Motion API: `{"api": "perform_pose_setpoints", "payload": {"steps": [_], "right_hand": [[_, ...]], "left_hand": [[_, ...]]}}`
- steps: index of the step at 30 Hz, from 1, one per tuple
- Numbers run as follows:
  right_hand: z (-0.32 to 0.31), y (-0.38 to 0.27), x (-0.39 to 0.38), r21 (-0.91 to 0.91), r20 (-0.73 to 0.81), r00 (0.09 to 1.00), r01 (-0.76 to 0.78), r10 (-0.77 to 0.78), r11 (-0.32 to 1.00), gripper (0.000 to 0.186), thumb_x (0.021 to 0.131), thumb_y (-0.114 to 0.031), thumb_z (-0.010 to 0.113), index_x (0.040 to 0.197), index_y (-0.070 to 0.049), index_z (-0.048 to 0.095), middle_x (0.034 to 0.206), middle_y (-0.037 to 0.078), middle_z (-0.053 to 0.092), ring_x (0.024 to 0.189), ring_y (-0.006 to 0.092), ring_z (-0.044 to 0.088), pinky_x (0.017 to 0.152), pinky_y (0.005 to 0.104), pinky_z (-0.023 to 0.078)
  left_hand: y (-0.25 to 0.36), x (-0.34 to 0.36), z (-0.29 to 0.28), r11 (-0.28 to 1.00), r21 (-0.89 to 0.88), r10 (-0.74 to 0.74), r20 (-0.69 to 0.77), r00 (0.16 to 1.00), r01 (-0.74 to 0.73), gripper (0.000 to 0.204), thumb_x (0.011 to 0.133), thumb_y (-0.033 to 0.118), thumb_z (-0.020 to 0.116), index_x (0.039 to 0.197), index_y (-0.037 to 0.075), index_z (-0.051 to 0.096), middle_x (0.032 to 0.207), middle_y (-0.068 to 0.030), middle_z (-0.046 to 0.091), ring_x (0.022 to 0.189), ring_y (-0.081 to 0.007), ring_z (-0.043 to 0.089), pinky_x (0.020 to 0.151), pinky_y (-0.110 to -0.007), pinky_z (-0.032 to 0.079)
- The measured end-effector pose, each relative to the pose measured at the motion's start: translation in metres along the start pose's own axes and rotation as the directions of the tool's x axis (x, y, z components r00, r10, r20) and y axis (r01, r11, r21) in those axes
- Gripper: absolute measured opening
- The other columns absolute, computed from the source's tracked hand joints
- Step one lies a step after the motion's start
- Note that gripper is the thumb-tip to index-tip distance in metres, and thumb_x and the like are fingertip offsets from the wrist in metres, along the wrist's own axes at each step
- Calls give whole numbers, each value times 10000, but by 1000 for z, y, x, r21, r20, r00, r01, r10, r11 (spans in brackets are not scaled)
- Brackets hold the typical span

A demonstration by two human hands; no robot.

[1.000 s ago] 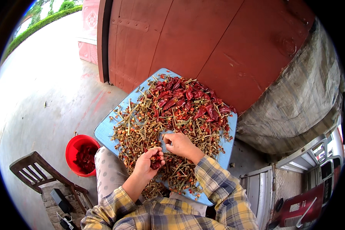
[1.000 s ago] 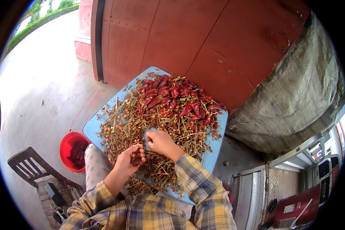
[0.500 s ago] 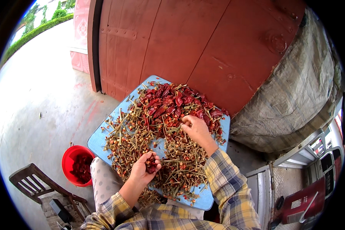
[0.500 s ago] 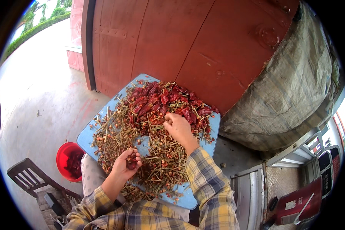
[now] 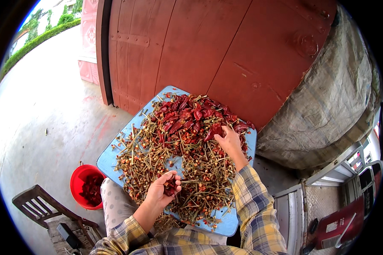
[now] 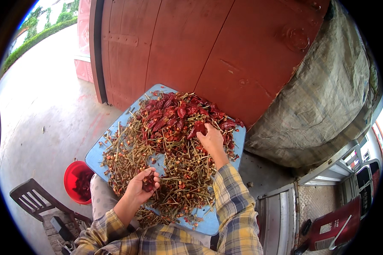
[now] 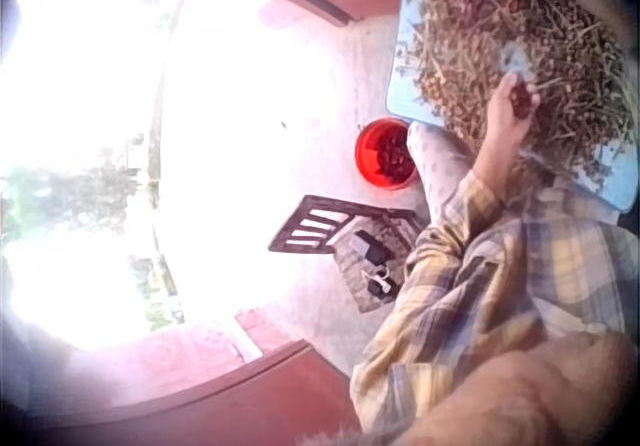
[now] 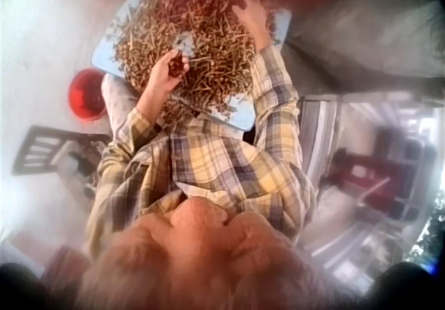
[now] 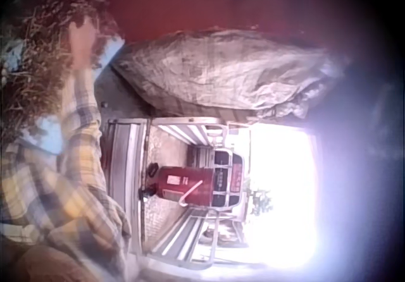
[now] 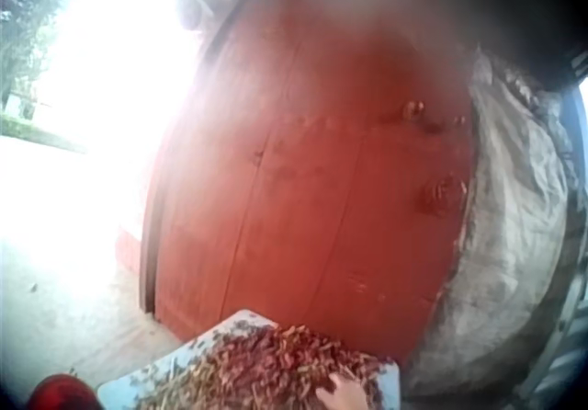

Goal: The person sits at a table and repeatedly picks up dried red chilies, removes the stems by hand, and places the de-stemmed chilies into a red bucket. The person occasionally pauses to look around before resuming the task.

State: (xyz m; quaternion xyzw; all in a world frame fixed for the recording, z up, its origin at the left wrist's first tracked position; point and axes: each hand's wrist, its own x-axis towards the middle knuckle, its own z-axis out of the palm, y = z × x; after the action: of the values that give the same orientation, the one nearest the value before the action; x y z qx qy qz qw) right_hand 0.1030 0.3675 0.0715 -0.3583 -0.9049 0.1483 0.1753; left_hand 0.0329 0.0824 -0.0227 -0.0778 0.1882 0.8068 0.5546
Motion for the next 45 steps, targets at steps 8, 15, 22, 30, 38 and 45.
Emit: {"api": "perform_pose_setpoints", "payload": {"steps": [8, 15, 22, 30, 38, 45], "right_hand": [[-5, -101, -97, 405, 466, 785, 220, -408, 887, 480, 843, -234, 653, 1270, -49, 536, 917, 162, 682, 789, 236, 659, 742, 355, 514], [0, -102, -94, 479, 499, 698, 273, -514, 835, 440, 861, -209, 624, 1265, -50, 553, 807, 108, 640, 691, 192, 598, 674, 318, 485], [13, -28, -14, -176, 137, 913, 405, -385, 897, 355, 837, -63, 578, 1178, -153, 606, 1082, 97, 554, 848, 282, 622, 732, 412, 520], [37, 12, 6, -317, 129, 882, 471, -454, 824, 328, 797, -38, 629, 1101, -156, 589, 1194, 101, 464, 1022, 339, 558, 765, 450, 522], [14, -9, -29, 118, -137, 893, 444, -428, 888, 186, 886, -153, 594, 1046, -73, 643, 1109, 108, 596, 923, 307, 630, 786, 402, 526], [-1, -22, -55, 375, -123, 915, 401, -383, 836, 152, 859, -26, 600, 998, -10, 659, 1042, 125, 634, 941, 263, 637, 802, 360, 526]], "left_hand": [[-3, 0, 9, 994, 102, 46, -48, 998, -41, 217, 930, 204, 615, 1080, 51, 580, 934, -77, 642, 770, -167, 631, 643, -319, 559], [0, -2, 2, 995, 71, 70, -67, 995, -65, 192, 898, 202, 654, 1028, 80, 583, 857, -52, 635, 770, -174, 623, 627, -316, 550], [2, -13, 12, 994, 39, 106, -161, 981, -101, 207, 828, 156, 685, 980, 82, 566, 910, -79, 630, 810, -219, 637, 669, -353, 580], [-5, -11, 5, 999, -21, 44, -133, 990, -47, 156, 828, 96, 633, 957, 84, 548, 887, -88, 623, 817, -247, 638, 666, -397, 593], [-7, -5, -11, 995, -102, -9, -92, 996, 0, 150, 808, 66, 610, 936, 62, 533, 864, -114, 604, 821, -274, 627, 661, -404, 587], [-9, -10, -3, 989, -147, -20, -23, 1000, 16, 164, 786, 54, 604, 923, 68, 514, 909, -132, 577, 849, -286, 614, 729, -417, 574]]}}
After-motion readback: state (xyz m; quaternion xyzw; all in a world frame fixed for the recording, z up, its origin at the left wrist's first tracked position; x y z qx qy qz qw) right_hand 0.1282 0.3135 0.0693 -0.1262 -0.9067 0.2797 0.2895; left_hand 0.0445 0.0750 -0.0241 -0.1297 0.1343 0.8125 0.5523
